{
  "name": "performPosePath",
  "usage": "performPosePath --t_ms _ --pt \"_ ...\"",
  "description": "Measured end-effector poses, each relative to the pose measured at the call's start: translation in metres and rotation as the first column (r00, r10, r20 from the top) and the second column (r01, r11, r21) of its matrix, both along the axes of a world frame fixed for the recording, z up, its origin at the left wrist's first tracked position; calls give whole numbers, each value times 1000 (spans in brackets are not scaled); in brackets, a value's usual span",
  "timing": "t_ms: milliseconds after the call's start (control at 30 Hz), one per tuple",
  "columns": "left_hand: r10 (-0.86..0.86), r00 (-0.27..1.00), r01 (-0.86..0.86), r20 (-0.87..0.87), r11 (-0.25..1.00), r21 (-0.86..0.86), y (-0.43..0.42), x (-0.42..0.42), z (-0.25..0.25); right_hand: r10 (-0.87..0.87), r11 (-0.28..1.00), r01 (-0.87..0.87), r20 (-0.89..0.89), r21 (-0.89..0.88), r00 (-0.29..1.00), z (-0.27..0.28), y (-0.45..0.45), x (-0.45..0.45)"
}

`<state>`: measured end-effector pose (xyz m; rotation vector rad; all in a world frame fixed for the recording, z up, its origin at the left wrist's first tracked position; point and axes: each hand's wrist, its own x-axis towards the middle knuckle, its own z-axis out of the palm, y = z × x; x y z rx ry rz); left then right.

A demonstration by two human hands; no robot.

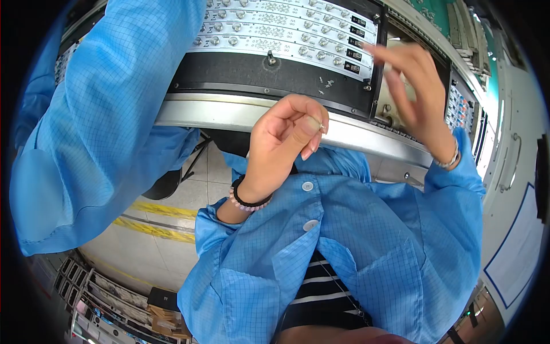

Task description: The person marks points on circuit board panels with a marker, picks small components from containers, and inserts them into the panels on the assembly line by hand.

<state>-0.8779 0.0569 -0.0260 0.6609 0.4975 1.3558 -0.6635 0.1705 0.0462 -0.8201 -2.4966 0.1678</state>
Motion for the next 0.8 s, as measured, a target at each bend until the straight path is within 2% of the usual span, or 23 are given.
performPosePath --t_ms 33,100,200,267,467,567,700,800 --pt "6 1000 -6 -9 1000 -8 2 2 0 96 991 -90 -64 100 993 -3 -8 -3" --pt "-4 1000 4 4 999 -32 7 8 1 215 960 -200 -58 197 975 -13 -29 -5" --pt "-29 999 30 18 994 -102 10 20 3 278 931 -249 -80 266 957 -18 -45 -16" --pt "-31 997 40 65 990 -133 11 26 4 276 942 -244 -119 232 954 -17 -39 -20" --pt "-49 996 57 78 993 -104 11 23 4 230 973 -225 -207 50 951 -7 -37 -23" --pt "-26 997 36 74 989 -143 10 24 7 205 974 -222 -254 -39 945 -3 -38 -25" --pt "-43 998 48 48 993 -110 18 22 9 163 976 -198 -297 -91 941 1 -34 -23" --pt "16 1000 -16 -16 999 -31 26 22 6 92 981 -139 -301 -138 949 0 -33 -23"
